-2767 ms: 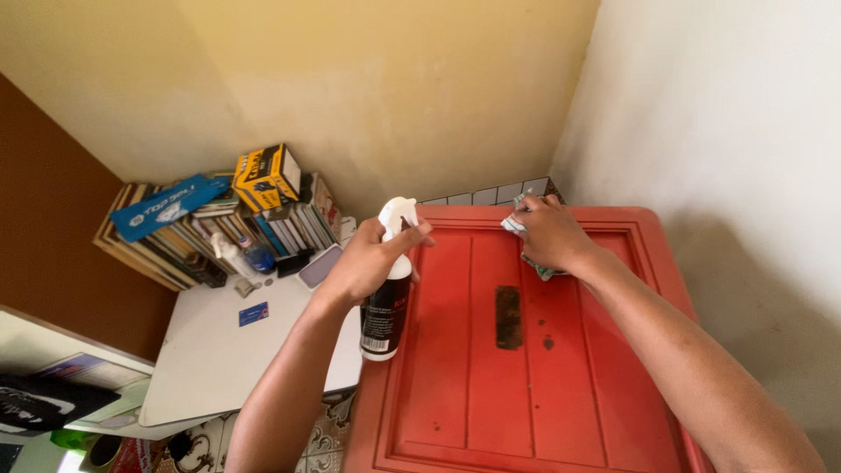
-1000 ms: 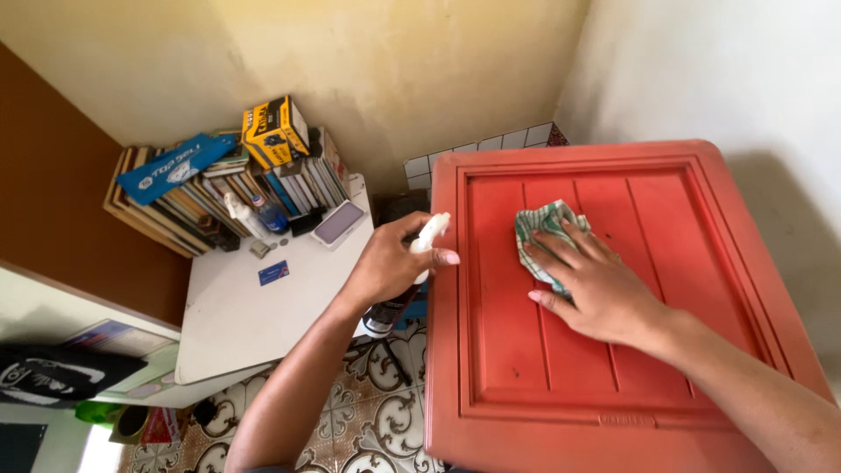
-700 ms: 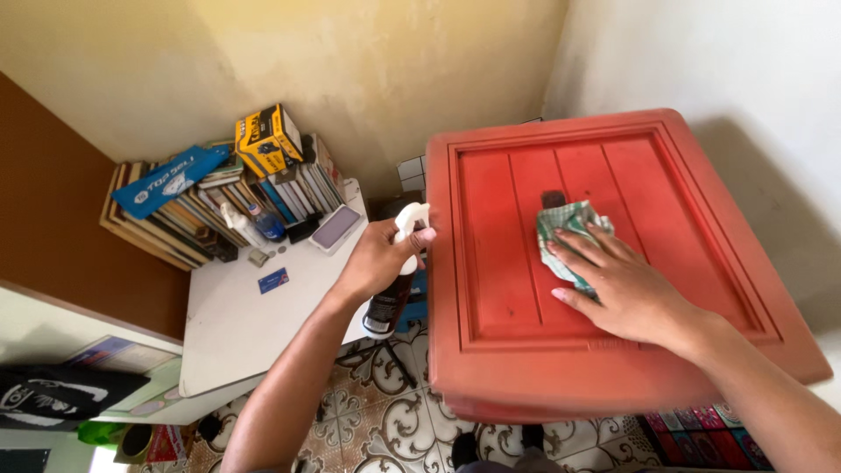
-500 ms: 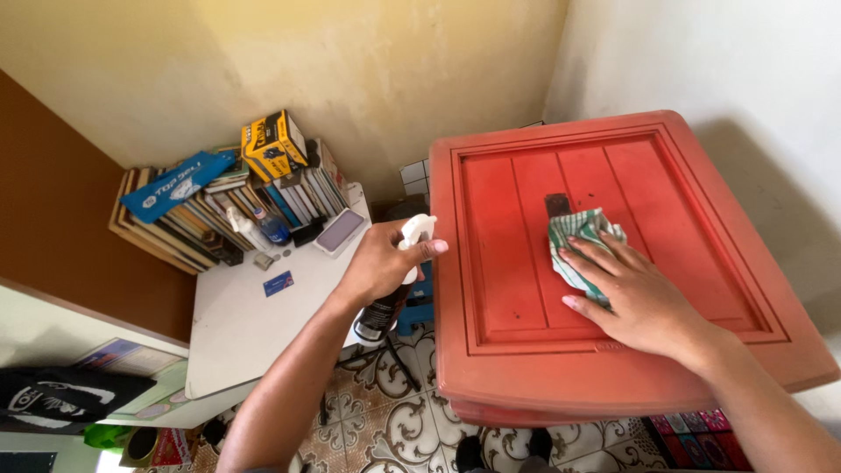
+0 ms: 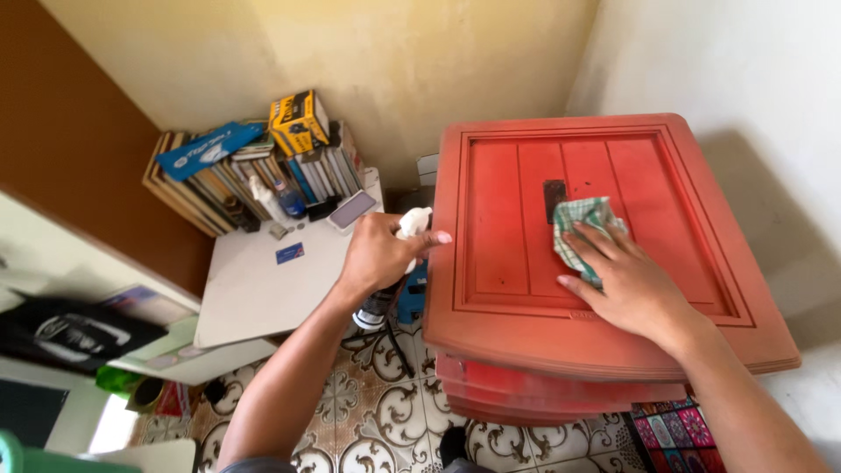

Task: The person retrieves a spray bottle and a cloth from a green basket, then repeatedly sprays and wipes the top of a red plastic storage unit. The person folds the cloth on a nearby white table before resuming cleaning the red unit's lid.

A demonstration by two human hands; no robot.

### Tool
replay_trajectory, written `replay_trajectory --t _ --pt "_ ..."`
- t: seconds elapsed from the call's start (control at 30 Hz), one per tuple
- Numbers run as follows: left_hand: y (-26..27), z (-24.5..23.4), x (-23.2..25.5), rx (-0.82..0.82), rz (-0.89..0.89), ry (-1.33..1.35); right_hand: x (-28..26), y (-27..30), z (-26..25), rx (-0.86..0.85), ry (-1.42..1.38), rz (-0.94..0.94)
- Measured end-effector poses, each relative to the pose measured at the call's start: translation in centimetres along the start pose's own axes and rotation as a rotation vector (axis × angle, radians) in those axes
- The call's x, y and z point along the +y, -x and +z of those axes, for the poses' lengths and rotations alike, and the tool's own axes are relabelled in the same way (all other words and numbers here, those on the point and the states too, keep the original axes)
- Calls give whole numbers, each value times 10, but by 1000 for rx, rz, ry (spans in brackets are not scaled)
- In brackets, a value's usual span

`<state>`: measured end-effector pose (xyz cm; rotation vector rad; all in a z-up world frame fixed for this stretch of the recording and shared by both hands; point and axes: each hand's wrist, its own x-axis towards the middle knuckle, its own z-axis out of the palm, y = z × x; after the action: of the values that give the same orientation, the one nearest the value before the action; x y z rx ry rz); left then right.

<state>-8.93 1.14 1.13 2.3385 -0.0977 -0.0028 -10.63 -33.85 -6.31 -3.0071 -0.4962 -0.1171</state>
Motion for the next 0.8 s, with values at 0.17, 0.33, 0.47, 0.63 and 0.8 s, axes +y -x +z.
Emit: replay_trajectory --t 0.17,0.33,0.47,0.63,0.8 --pt "36 7 12 44 200 8 27 25 -7 13 -18 -3" --pt "71 17 11 37 -40 26 54 57 -18 -45 -30 91" --pt "95 35 5 -66 -90 183 71 83 -23 -1 -43 26" --pt "117 66 -11 -18 -199 199 61 124 -11 202 61 -81" --pt "143 102 -30 115 -106 456 24 140 -1 422 37 -30"
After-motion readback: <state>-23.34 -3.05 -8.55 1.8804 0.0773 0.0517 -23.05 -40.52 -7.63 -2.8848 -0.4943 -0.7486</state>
